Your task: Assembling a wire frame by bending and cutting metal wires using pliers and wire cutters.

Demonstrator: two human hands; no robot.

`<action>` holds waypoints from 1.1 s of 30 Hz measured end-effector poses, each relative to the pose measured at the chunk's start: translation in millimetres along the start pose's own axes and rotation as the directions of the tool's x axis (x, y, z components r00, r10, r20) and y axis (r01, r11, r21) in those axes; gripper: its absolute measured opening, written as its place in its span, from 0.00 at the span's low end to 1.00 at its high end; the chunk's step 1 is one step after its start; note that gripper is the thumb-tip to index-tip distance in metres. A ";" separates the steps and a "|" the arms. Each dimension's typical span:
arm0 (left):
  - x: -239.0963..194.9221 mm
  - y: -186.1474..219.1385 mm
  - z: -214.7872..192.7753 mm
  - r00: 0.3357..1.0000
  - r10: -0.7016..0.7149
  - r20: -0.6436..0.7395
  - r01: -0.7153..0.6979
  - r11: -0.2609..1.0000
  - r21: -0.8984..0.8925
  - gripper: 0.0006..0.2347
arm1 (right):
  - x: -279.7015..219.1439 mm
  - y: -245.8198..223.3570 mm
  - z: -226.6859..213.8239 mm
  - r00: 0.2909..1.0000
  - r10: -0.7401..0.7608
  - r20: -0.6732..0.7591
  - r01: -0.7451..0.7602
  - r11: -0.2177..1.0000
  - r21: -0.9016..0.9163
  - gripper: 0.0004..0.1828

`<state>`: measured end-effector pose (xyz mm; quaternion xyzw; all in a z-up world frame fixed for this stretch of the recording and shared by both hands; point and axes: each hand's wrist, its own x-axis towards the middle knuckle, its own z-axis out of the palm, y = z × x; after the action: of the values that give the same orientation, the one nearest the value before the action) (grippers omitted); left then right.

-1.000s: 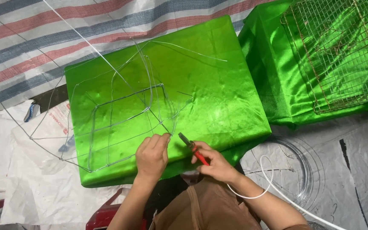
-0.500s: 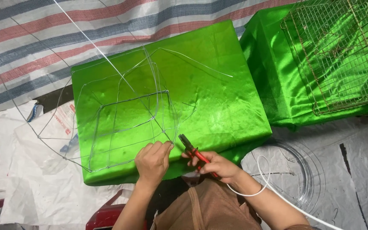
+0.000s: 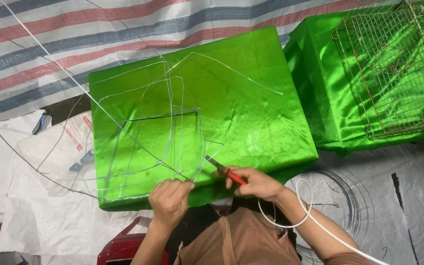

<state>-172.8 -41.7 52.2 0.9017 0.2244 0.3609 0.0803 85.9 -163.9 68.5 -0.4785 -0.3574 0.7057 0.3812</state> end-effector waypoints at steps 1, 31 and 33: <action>2.3 0.5 -4.7 1.000 -0.004 -0.003 0.004 1.000 0.000 0.07 | 3.0 0.5 -5.8 1.000 0.003 0.002 -0.003 1.000 -0.003 0.11; 29.4 -10.3 -59.2 1.000 0.020 -0.013 -0.021 0.995 -0.099 0.11 | 63.7 21.4 -6.9 0.886 -0.355 0.296 0.413 0.896 -0.162 0.07; 31.7 -8.7 -61.3 1.000 0.011 -0.003 -0.012 0.994 -0.105 0.11 | 61.7 24.5 -2.2 0.900 -0.392 0.188 0.430 0.869 -0.244 0.03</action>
<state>-197.7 -20.5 113.5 0.8970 0.2000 0.3737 0.1251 67.7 -120.5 21.7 -0.3923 -0.5715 0.5808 0.4268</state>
